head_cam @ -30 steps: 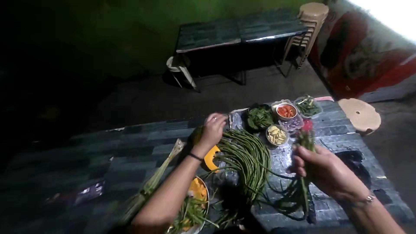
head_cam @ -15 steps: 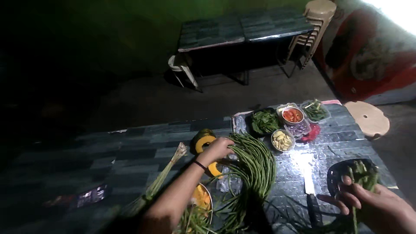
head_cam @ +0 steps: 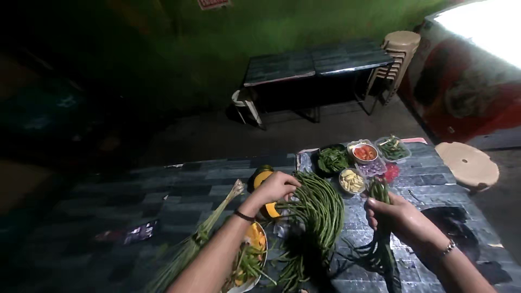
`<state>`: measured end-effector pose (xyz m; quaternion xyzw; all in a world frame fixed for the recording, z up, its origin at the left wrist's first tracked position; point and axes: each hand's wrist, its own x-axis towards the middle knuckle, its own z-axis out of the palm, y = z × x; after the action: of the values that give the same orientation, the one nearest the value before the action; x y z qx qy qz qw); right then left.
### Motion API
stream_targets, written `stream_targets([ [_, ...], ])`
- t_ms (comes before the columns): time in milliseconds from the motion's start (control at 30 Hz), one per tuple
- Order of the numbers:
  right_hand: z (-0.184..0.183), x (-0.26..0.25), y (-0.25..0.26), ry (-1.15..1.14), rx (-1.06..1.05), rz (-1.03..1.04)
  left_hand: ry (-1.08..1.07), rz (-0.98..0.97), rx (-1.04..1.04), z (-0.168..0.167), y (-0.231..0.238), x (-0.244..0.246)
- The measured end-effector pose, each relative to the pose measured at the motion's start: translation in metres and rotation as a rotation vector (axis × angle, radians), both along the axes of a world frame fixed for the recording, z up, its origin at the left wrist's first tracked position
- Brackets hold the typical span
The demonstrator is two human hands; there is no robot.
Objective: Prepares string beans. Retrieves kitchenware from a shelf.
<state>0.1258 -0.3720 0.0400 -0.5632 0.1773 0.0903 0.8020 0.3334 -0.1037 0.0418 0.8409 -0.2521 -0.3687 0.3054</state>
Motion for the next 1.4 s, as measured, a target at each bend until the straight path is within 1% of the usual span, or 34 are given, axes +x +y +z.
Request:
stream_targets([
  [67, 0.014, 0.010, -0.006, -0.051, -0.057, 0.054, -0.031, -0.143, -0.001, 0.050, -0.008, -0.009],
  [133, 0.028, 0.026, -0.002, -0.137, -0.098, 0.105, -0.070, -0.260, -0.048, 0.095, -0.019, -0.019],
  [233, 0.040, 0.052, 0.020, -0.273, -0.134, 0.144, -0.148, -0.335, -0.093, 0.150, -0.045, -0.032],
  [267, 0.042, 0.059, 0.028, -0.303, -0.122, 0.147, -0.166, -0.325, -0.091, 0.162, -0.053, -0.035],
  [333, 0.041, 0.066, 0.043, -0.351, -0.054, 0.134, -0.186, -0.305, -0.040, 0.174, -0.070, -0.033],
  [433, 0.038, 0.072, 0.058, -0.416, 0.024, 0.119, -0.176, -0.170, 0.000, 0.184, -0.082, -0.043],
  [533, 0.037, 0.076, 0.068, -0.380, 0.061, 0.043, -0.162, -0.029, -0.098, 0.174, -0.085, -0.053],
  [600, 0.034, 0.076, 0.069, -0.343, 0.040, 0.000, -0.119, 0.037, -0.241, 0.159, -0.080, -0.053],
  [700, 0.030, 0.073, 0.059, -0.352, 0.024, 0.054, -0.009, 0.160, -0.506, 0.134, -0.066, -0.053],
  [767, 0.025, 0.068, 0.053, -0.366, 0.040, 0.092, 0.012, 0.244, -0.587, 0.125, -0.054, -0.058],
  [833, 0.020, 0.063, 0.048, -0.377, 0.085, 0.080, 0.006, 0.284, -0.611, 0.126, -0.040, -0.059],
  [900, 0.017, 0.061, 0.044, -0.381, 0.104, 0.071, 0.042, 0.271, -0.618, 0.128, -0.029, -0.057],
  [1000, 0.020, 0.060, 0.050, -0.359, 0.072, 0.086, 0.138, 0.242, -0.631, 0.120, -0.038, -0.062],
  [1067, 0.023, 0.060, 0.056, -0.365, 0.066, 0.083, 0.163, 0.274, -0.637, 0.113, -0.050, -0.066],
  [1133, 0.023, 0.059, 0.059, -0.387, 0.057, 0.069, 0.157, 0.321, -0.637, 0.106, -0.057, -0.067],
  [1267, 0.022, 0.056, 0.058, -0.374, 0.001, 0.059, 0.088, 0.348, -0.617, 0.096, -0.061, -0.069],
  [1367, 0.024, 0.052, 0.058, -0.358, -0.058, 0.075, 0.064, 0.356, -0.693, 0.093, -0.058, -0.070],
  [1400, 0.027, 0.052, 0.059, -0.354, -0.080, 0.076, 0.016, 0.328, -0.728, 0.092, -0.057, -0.069],
])
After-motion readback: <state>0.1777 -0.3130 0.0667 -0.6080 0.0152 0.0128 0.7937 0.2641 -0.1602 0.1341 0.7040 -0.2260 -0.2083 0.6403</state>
